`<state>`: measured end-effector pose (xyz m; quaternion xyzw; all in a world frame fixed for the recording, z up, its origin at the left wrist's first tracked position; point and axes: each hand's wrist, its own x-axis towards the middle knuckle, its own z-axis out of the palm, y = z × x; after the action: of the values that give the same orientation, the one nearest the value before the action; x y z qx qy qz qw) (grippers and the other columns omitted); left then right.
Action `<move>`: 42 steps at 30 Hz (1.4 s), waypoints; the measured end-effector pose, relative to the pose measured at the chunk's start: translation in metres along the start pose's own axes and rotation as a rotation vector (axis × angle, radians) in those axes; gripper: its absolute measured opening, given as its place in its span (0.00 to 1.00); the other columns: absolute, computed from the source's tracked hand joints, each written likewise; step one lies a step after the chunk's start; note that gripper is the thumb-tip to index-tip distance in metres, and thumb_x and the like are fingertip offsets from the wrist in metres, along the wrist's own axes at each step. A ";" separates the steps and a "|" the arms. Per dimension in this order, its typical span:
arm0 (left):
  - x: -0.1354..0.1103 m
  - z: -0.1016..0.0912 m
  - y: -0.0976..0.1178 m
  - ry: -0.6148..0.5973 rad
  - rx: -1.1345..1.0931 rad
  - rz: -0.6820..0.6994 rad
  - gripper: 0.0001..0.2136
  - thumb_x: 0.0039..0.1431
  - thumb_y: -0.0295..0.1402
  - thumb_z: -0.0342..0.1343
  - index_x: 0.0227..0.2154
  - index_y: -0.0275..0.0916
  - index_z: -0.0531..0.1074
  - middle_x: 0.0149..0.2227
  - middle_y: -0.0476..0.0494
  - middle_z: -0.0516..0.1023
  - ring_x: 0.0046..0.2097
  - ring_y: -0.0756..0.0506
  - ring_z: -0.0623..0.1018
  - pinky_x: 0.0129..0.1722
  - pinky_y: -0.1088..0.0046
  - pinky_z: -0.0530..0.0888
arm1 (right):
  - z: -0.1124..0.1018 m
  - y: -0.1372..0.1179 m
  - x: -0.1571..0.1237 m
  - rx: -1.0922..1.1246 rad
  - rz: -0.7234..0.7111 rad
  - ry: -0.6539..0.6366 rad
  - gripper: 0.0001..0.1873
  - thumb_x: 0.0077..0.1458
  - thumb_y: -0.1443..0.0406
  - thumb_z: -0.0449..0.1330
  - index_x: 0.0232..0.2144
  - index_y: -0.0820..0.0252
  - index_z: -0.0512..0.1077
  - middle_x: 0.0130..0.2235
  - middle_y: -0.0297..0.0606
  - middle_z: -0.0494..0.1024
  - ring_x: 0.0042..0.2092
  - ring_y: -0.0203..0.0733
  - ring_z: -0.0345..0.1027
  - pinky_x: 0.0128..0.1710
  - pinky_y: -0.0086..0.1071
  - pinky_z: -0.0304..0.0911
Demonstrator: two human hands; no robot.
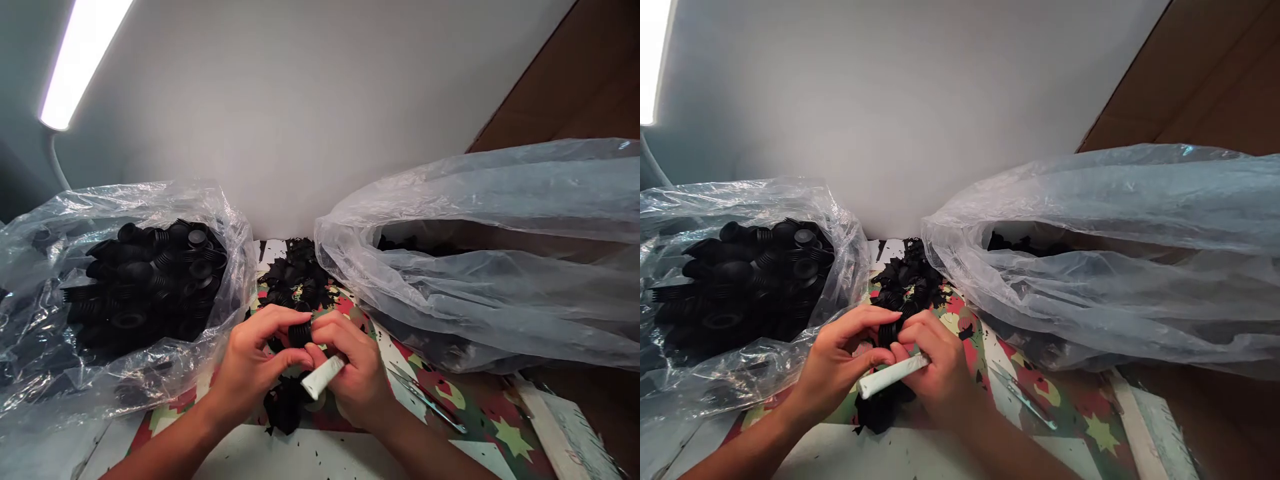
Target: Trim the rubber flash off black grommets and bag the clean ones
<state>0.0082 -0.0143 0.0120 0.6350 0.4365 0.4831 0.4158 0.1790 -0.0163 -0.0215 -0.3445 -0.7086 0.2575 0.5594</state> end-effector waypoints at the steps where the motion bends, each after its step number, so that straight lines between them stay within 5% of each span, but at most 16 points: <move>1: 0.000 0.000 0.000 0.000 0.008 -0.007 0.15 0.44 0.32 0.74 0.38 0.44 0.85 0.33 0.45 0.83 0.34 0.45 0.77 0.34 0.73 0.74 | 0.000 0.000 0.001 0.040 0.049 -0.010 0.07 0.59 0.66 0.61 0.28 0.56 0.70 0.30 0.33 0.71 0.30 0.37 0.64 0.29 0.30 0.60; 7: 0.004 0.000 -0.005 -0.040 -0.319 -0.249 0.17 0.44 0.30 0.74 0.40 0.39 0.84 0.28 0.47 0.82 0.26 0.49 0.77 0.27 0.75 0.75 | 0.002 0.003 0.001 0.330 0.273 0.014 0.12 0.60 0.62 0.60 0.24 0.56 0.69 0.29 0.31 0.67 0.32 0.38 0.63 0.31 0.30 0.60; 12: 0.003 0.002 -0.007 -0.039 -0.445 -0.321 0.17 0.42 0.28 0.74 0.39 0.38 0.84 0.29 0.47 0.83 0.27 0.49 0.78 0.28 0.76 0.77 | 0.004 0.005 -0.001 0.437 0.335 0.036 0.14 0.58 0.59 0.62 0.23 0.56 0.71 0.29 0.32 0.67 0.32 0.38 0.63 0.32 0.31 0.60; 17: 0.003 0.002 -0.009 -0.033 -0.485 -0.297 0.16 0.44 0.32 0.74 0.39 0.40 0.83 0.32 0.45 0.83 0.32 0.46 0.81 0.33 0.74 0.77 | 0.004 0.004 0.001 0.351 0.269 0.066 0.13 0.60 0.59 0.62 0.24 0.56 0.72 0.31 0.33 0.70 0.32 0.38 0.64 0.30 0.31 0.60; 21: 0.002 0.000 -0.010 0.009 -0.285 -0.098 0.09 0.50 0.34 0.71 0.36 0.42 0.84 0.37 0.44 0.81 0.37 0.45 0.80 0.36 0.73 0.77 | 0.002 0.004 0.002 0.222 0.191 -0.017 0.12 0.60 0.57 0.63 0.28 0.56 0.75 0.35 0.37 0.74 0.34 0.40 0.67 0.31 0.31 0.62; 28: -0.004 -0.001 -0.017 0.032 0.141 0.228 0.27 0.55 0.23 0.65 0.56 0.56 0.75 0.47 0.47 0.81 0.48 0.43 0.80 0.52 0.67 0.75 | 0.004 0.006 0.007 0.341 0.467 0.007 0.15 0.54 0.52 0.66 0.29 0.57 0.75 0.29 0.33 0.72 0.30 0.37 0.65 0.28 0.30 0.63; 35: 0.002 -0.002 -0.014 0.102 0.098 0.151 0.16 0.43 0.33 0.75 0.38 0.45 0.84 0.40 0.42 0.83 0.47 0.37 0.80 0.49 0.63 0.77 | 0.002 0.001 0.006 0.347 0.385 -0.016 0.14 0.54 0.55 0.67 0.25 0.57 0.72 0.27 0.31 0.67 0.29 0.36 0.61 0.26 0.29 0.60; 42: 0.001 -0.001 -0.009 0.074 -0.161 -0.070 0.14 0.43 0.29 0.74 0.35 0.41 0.83 0.34 0.45 0.82 0.38 0.43 0.80 0.39 0.72 0.78 | 0.001 -0.001 0.004 0.344 0.342 -0.024 0.13 0.57 0.57 0.64 0.25 0.57 0.71 0.27 0.31 0.66 0.28 0.36 0.60 0.25 0.29 0.57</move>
<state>0.0061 -0.0111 0.0041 0.5658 0.4333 0.5246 0.4658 0.1775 -0.0139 -0.0181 -0.3562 -0.5923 0.4693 0.5496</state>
